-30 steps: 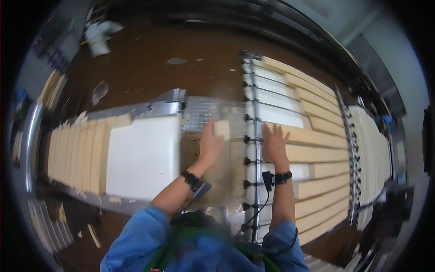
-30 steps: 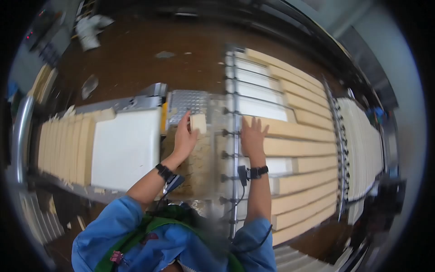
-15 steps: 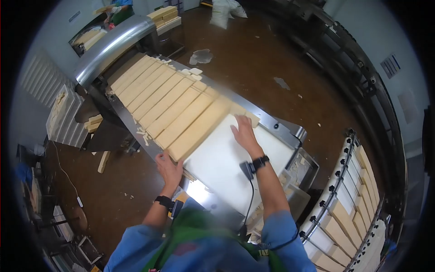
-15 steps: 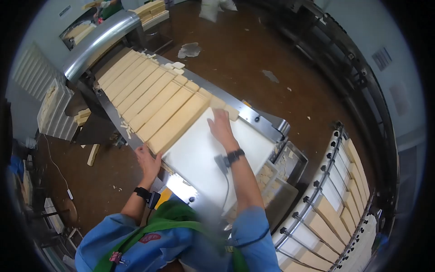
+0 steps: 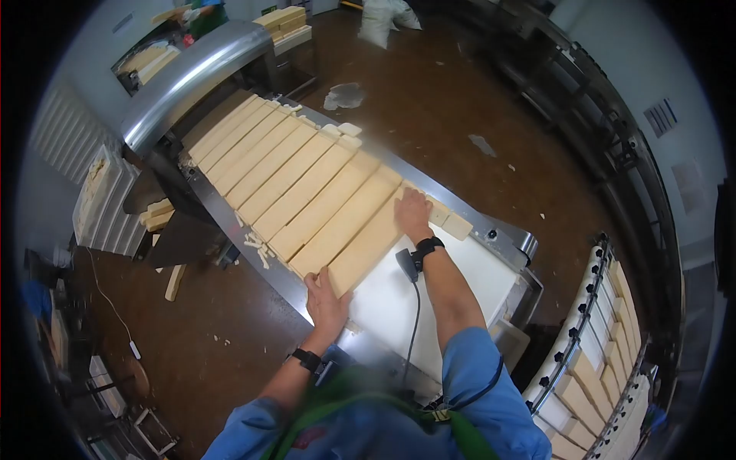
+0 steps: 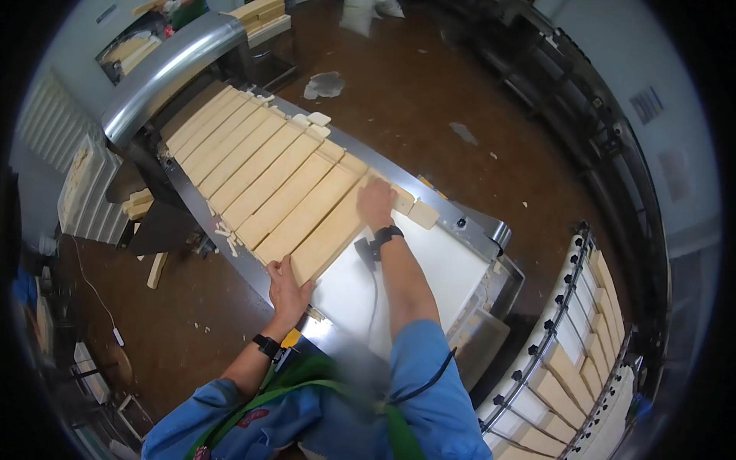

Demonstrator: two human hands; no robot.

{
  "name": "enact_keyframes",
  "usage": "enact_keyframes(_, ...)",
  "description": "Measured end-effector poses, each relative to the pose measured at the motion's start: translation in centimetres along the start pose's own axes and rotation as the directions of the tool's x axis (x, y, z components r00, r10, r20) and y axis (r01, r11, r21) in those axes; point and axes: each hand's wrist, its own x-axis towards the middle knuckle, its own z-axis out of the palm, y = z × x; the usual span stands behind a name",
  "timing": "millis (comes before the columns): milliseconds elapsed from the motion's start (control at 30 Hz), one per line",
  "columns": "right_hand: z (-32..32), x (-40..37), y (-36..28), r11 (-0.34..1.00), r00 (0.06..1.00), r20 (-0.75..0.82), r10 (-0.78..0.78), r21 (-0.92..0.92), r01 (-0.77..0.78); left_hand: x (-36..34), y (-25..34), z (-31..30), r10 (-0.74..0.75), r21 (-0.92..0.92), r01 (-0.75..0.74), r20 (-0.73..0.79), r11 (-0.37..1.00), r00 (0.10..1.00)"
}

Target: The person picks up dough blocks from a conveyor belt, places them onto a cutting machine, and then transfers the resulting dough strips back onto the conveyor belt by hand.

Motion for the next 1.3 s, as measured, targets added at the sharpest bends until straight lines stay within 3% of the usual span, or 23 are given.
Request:
enact_keyframes(33,0.4,-0.2,0.6,0.996,1.0,0.026,0.005,0.093,-0.007,0.0,0.3,0.1,-0.002,0.018,0.002,0.002,1.0,1.0)
enact_keyframes(167,-1.2,-3.2,3.8,0.991,0.999,-0.03,0.018,0.132,-0.014,0.3,1.4,0.3,-0.019,0.101,0.014,0.05,0.995,0.999)
enact_keyframes(300,-6.3,-12.6,10.6,0.97,0.976,-0.04,0.213,0.124,-0.207,-0.4,2.7,0.4,0.164,0.085,-0.186,0.215,0.979,0.963)
enact_keyframes(367,-6.9,-17.9,13.5,0.929,0.93,-0.087,0.357,0.141,-0.344,-1.0,3.9,0.6,0.292,0.015,-0.326,0.406,0.945,0.866)
enact_keyframes(433,-5.2,-22.9,16.6,0.941,0.887,-0.359,0.29,-0.063,-0.333,-1.2,5.4,0.1,0.322,0.031,-0.392,0.511,0.92,0.797)
enact_keyframes(467,-5.3,-24.8,16.7,0.948,0.874,-0.376,0.308,0.047,-0.315,-1.0,5.8,0.4,0.305,0.07,-0.42,0.58,0.905,0.755)
enact_keyframes(500,-5.0,-26.0,16.1,0.944,0.854,-0.402,0.329,0.151,-0.292,-0.7,3.6,2.8,0.354,0.064,-0.473,0.576,0.879,0.737)
enact_keyframes(533,-6.6,-27.2,14.7,0.896,0.831,-0.343,0.438,0.234,-0.376,-0.9,2.2,5.1,0.384,0.103,-0.504,0.523,0.857,0.76)
enact_keyframes(567,-4.8,-28.0,15.6,0.905,0.854,-0.308,0.42,0.206,-0.371,-1.1,2.2,5.6,0.362,0.13,-0.489,0.519,0.862,0.775)
enact_keyframes(600,-5.9,-28.7,14.8,0.856,0.819,-0.254,0.514,0.205,-0.474,-1.7,3.1,5.7,0.335,0.162,-0.468,0.504,0.868,0.796)
enact_keyframes(633,-7.9,-30.0,14.0,0.802,0.779,-0.195,0.595,0.211,-0.56,-3.1,4.2,5.4,0.384,0.13,-0.523,0.536,0.842,0.752)
enact_keyframes(700,-10.6,-33.7,14.5,0.765,0.725,-0.246,0.643,0.258,-0.59,-5.2,6.6,4.9,0.387,0.061,-0.47,0.48,0.881,0.787)
enact_keyframes(767,-12.0,-36.8,15.9,0.745,0.693,-0.276,0.666,0.308,-0.592,-8.4,9.2,5.9,0.473,-0.008,-0.529,0.458,0.849,0.752)
enact_keyframes(833,-14.0,-42.0,18.9,0.712,0.499,-0.515,0.697,0.413,-0.568,-12.5,12.1,7.5,0.545,-0.072,-0.572,0.422,0.817,0.725)
enact_keyframes(900,-18.7,-47.4,22.4,0.617,0.391,-0.49,0.779,0.489,-0.617,-17.1,15.8,10.7,0.721,-0.23,-0.684,0.269,0.692,0.639)
enact_keyframes(967,-20.8,-53.8,28.2,0.626,0.439,-0.571,0.694,0.176,-0.76,-22.2,21.7,11.8,0.782,-0.282,-0.731,0.28,0.621,0.556)
enact_keyframes(1033,-24.0,-57.9,33.0,0.634,0.129,-0.832,0.54,0.3,-0.713,-26.6,27.1,12.8,0.84,-0.351,-0.77,0.328,0.533,0.432)
enact_keyframes(1100,-26.8,-63.2,38.0,0.505,0.079,-0.758,0.647,0.349,-0.789,-31.0,32.2,14.0,0.881,-0.366,-0.821,0.353,0.439,0.314)
enact_keyframes(1133,-27.8,-65.4,40.5,0.464,0.053,-0.741,0.669,0.362,-0.809,-33.0,34.2,14.7,0.885,-0.37,-0.823,0.349,0.432,0.308)
enact_keyframes(1200,-27.8,-69.6,46.0,0.421,0.02,-0.727,0.686,0.375,-0.826,-36.5,37.8,16.2,0.869,-0.39,-0.845,0.468,0.366,0.161)
enact_keyframes(1233,-27.7,-71.3,48.4,0.329,0.013,-0.614,0.789,0.405,-0.853,-38.1,39.5,16.9,0.872,-0.392,-0.846,0.464,0.361,0.157)
enact_keyframes(1267,-27.9,-72.5,50.0,0.232,-0.001,-0.485,0.874,0.421,-0.877,-39.5,41.1,17.7,0.824,-0.4,-0.837,0.559,0.372,0.099)
enact_keyframes(1300,-28.2,-73.3,50.9,0.232,-0.005,-0.488,0.873,0.425,-0.875,-40.4,42.0,18.6,0.763,-0.405,-0.83,0.645,0.384,0.039)
